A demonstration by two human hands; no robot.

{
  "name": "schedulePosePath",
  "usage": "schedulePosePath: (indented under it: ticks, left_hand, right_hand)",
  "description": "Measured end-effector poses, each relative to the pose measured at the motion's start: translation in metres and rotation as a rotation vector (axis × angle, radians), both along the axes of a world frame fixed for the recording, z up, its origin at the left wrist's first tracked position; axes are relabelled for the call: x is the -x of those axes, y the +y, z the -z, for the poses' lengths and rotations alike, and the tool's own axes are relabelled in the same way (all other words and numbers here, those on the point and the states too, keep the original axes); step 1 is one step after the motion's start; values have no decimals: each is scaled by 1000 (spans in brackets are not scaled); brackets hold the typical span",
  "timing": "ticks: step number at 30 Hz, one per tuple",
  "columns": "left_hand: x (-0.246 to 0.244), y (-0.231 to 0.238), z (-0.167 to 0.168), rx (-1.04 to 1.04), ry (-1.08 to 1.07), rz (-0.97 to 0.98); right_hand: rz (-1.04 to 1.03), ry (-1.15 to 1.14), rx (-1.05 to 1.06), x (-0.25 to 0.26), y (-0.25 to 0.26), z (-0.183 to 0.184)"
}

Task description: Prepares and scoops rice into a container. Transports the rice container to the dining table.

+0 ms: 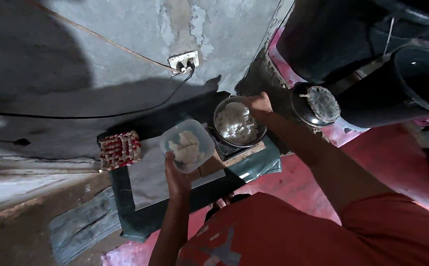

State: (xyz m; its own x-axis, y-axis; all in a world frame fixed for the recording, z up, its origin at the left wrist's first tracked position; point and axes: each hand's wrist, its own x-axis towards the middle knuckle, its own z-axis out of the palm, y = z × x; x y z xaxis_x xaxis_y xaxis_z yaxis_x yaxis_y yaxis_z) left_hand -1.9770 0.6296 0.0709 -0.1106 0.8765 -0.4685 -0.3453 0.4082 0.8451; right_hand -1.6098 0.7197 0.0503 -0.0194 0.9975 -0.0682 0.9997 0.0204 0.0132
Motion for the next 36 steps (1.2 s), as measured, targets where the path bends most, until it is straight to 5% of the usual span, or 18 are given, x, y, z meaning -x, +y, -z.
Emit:
schedulePosePath:
  ticks: [5,10,18,22,25,28,36]
  left_hand:
    - [0,-3,5,-21,-9,4]
    - [-1,-5,4,-34,-9,25]
    - [-3,-4,4,-48,-30,6]
    - [-4,-4,2,-27,-45,-2]
    - [-4,-4,4,-28,-36,12]
    - [-3,-4,3,-38,-32,9]
    - [-4,-5,-2,-58,-20,-2]
  right_hand:
    - [197,63,326,10,2,-17]
    - [345,214,432,18,4,-18]
    - [292,335,461,11,13,14]
    - [-37,48,636,3,18,24]
    - [-33,133,616,-5,18,38]
    - [203,345,443,12,0,26]
    - [224,148,366,46,-28,10]
